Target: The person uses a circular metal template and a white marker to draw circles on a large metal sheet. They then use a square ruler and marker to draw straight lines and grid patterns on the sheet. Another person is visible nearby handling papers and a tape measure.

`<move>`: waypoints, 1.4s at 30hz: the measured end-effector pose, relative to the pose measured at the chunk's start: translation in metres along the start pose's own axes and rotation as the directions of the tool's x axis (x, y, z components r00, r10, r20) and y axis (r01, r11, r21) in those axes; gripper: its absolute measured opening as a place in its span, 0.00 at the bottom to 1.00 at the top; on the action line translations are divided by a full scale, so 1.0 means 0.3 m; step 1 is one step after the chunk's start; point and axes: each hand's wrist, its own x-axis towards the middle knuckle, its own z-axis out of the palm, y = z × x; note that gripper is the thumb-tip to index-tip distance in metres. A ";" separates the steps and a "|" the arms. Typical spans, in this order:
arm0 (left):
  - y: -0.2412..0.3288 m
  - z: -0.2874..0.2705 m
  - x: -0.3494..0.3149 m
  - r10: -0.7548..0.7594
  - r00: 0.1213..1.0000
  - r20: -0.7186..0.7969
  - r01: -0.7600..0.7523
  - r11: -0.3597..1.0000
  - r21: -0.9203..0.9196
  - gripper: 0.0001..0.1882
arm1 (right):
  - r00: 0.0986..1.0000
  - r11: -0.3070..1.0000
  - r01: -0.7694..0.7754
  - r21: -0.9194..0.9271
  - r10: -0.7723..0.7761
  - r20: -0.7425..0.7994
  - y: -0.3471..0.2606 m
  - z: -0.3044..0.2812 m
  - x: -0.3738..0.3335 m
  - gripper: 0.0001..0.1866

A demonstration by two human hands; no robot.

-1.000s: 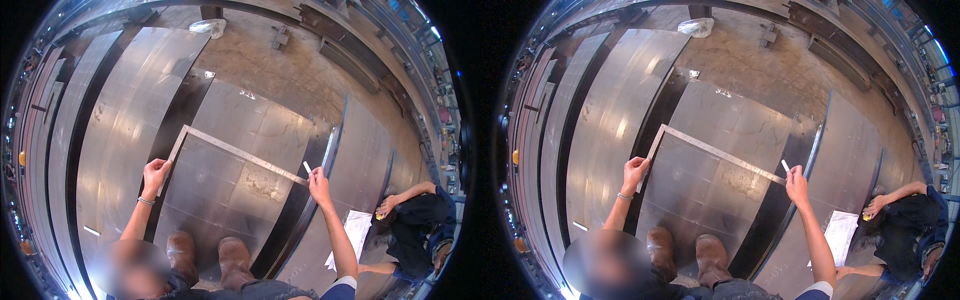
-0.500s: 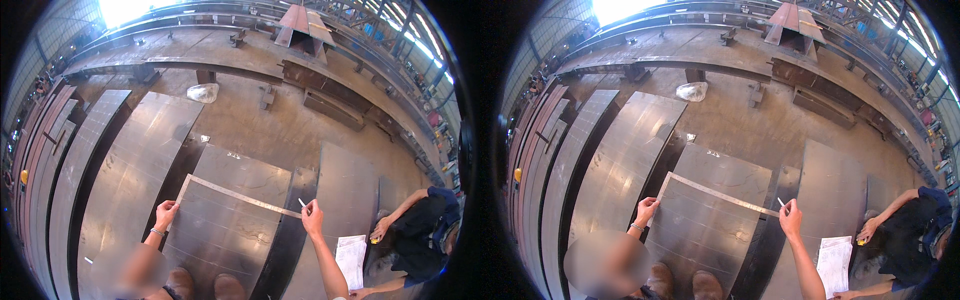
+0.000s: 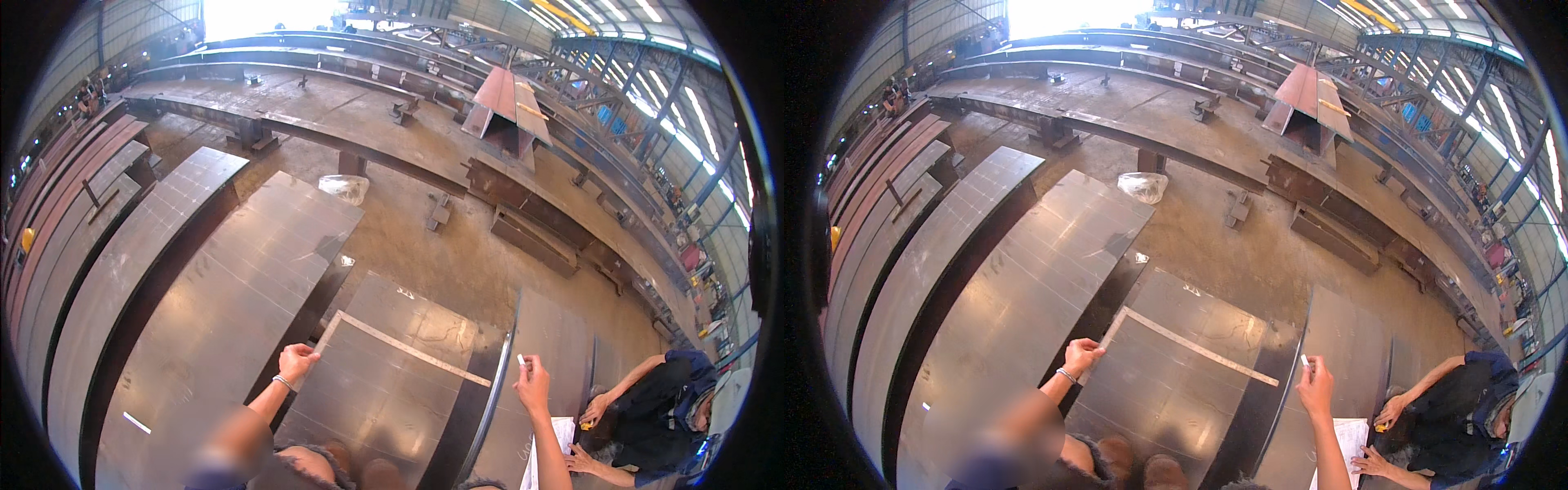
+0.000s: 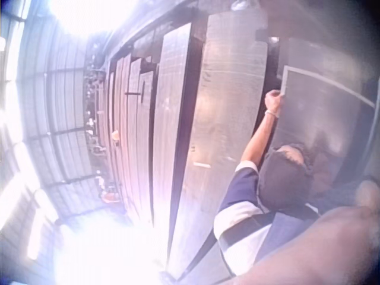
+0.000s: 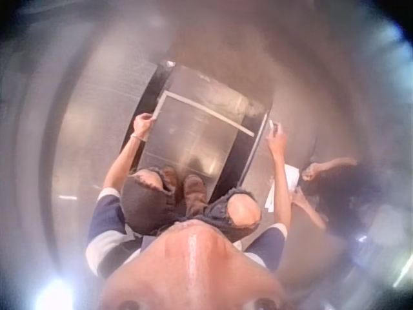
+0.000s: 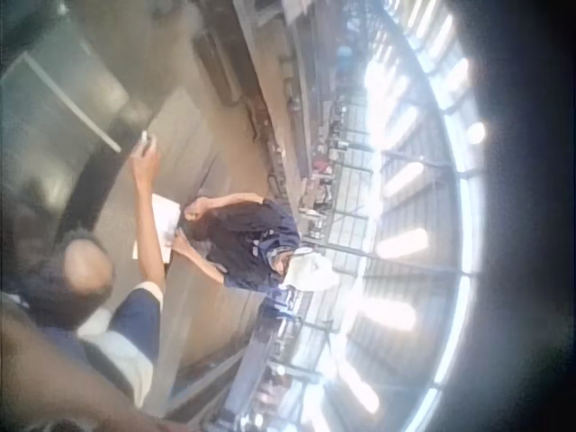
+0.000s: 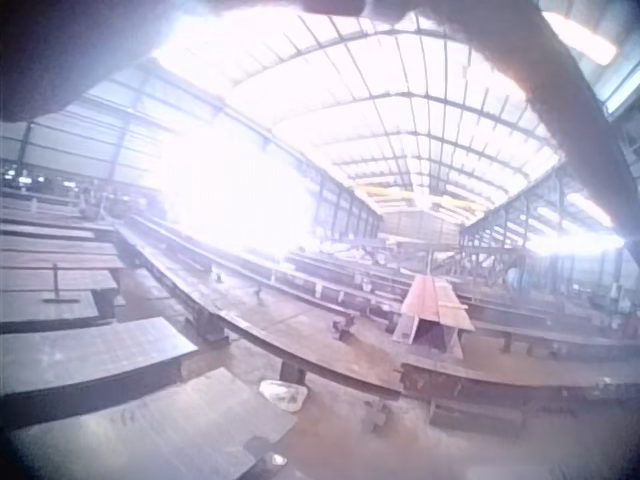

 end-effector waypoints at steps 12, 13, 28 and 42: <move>0.000 -0.029 0.018 0.019 0.997 0.073 -0.022 0.999 0.037 0.19 | 0.999 0.972 0.046 -0.228 -0.050 -0.011 -0.354 0.051 0.011 0.05; 0.000 -0.025 0.016 0.019 0.997 0.069 -0.021 0.999 0.030 0.19 | 0.998 0.976 0.061 -0.208 -0.064 -0.004 -0.359 0.068 0.023 0.05; -0.017 -0.018 -0.039 0.069 0.997 0.035 -0.066 0.995 -0.073 0.20 | 0.983 0.977 -0.149 -0.155 0.163 0.082 0.001 0.288 0.104 0.14; 0.027 -0.025 -0.082 -0.149 0.985 0.081 0.165 0.954 -0.252 0.13 | 0.933 0.988 -0.125 -0.087 0.147 0.328 0.173 0.407 0.093 0.13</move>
